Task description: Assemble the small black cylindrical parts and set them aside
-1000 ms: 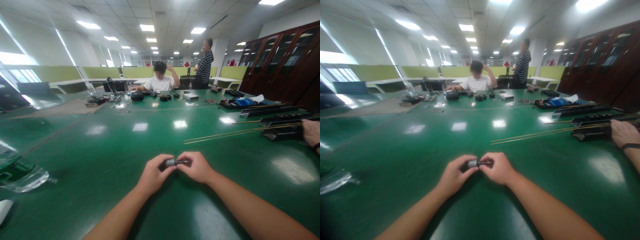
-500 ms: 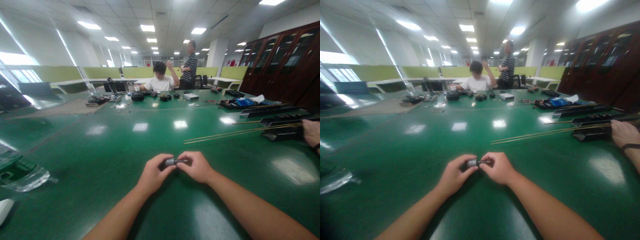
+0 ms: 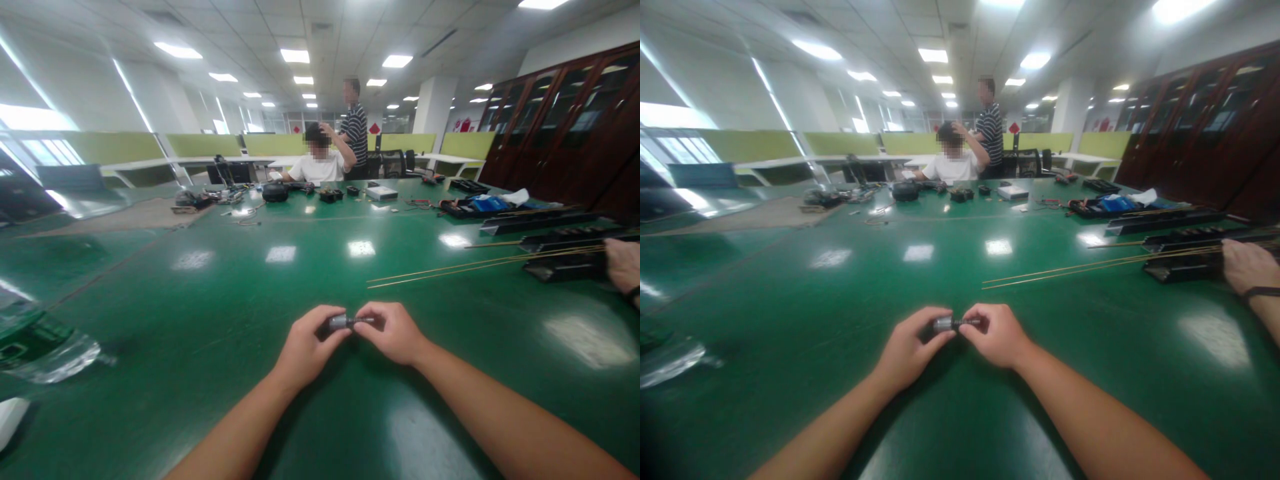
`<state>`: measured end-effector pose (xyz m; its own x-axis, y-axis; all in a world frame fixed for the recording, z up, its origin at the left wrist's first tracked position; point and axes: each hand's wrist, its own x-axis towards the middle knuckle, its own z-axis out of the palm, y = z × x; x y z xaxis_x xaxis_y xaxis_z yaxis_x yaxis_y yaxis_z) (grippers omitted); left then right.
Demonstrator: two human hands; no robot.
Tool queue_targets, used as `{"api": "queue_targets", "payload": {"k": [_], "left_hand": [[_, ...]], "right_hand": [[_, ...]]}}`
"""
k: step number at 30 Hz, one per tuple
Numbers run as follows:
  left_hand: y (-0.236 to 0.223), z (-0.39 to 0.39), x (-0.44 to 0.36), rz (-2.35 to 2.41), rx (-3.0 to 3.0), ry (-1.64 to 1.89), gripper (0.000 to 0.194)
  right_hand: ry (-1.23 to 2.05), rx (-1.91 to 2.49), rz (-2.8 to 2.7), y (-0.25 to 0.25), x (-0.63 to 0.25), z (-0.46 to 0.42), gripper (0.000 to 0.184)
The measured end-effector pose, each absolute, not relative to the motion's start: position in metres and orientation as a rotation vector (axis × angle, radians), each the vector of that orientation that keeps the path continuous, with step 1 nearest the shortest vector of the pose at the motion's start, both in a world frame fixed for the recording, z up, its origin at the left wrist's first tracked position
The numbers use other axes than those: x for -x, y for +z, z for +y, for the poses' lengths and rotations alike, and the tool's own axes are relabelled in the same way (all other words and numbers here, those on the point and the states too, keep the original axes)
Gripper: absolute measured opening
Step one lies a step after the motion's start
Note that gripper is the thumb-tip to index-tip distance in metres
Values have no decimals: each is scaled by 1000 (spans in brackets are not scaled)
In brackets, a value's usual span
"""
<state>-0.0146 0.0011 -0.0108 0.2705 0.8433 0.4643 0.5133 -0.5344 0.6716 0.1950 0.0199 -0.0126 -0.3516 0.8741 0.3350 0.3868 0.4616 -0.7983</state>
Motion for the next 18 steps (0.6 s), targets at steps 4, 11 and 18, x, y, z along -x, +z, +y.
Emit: {"api": "queue_targets", "payload": {"k": [4, 11, 18], "left_hand": [[-10, 2, 14, 1236, -2162, 1156, 24], [-11, 3, 15, 1242, -2154, 1159, 23], [-10, 4, 14, 1252, -2143, 1207, 23]], "right_hand": [[784, 1064, -1920, -11, -195, 20, 12], [786, 1073, -1917, -10, -195, 20, 11], [780, 1097, -1897, -10, -195, 20, 11]]}}
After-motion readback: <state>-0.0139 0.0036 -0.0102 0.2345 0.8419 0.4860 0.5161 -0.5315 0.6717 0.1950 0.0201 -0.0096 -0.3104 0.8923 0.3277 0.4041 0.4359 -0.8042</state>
